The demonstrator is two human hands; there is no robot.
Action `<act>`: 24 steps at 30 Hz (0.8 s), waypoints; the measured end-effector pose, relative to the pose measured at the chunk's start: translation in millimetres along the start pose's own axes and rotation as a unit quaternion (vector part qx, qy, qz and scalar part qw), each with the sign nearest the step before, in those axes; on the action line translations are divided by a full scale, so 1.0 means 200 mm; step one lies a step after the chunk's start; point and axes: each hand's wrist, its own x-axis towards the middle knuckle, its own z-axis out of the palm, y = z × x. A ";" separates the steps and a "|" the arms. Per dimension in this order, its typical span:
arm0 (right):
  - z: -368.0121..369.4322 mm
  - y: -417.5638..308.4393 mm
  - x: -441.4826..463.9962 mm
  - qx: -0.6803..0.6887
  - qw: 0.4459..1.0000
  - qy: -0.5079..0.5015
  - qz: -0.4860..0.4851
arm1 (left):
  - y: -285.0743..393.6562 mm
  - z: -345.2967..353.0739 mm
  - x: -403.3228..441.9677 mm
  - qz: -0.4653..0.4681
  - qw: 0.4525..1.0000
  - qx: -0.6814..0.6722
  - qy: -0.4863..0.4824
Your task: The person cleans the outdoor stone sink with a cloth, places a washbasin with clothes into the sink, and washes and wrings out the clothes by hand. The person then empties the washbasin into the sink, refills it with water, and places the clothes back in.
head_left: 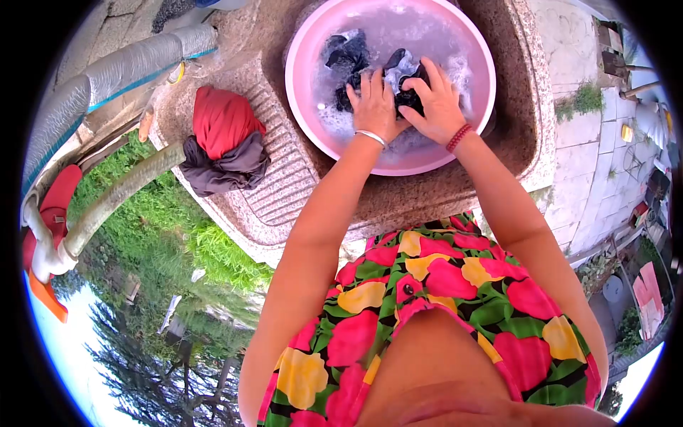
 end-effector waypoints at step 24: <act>0.01 0.00 0.05 -0.267 0.958 -0.044 0.094 | -0.17 0.11 0.10 -0.073 0.984 -0.092 -0.132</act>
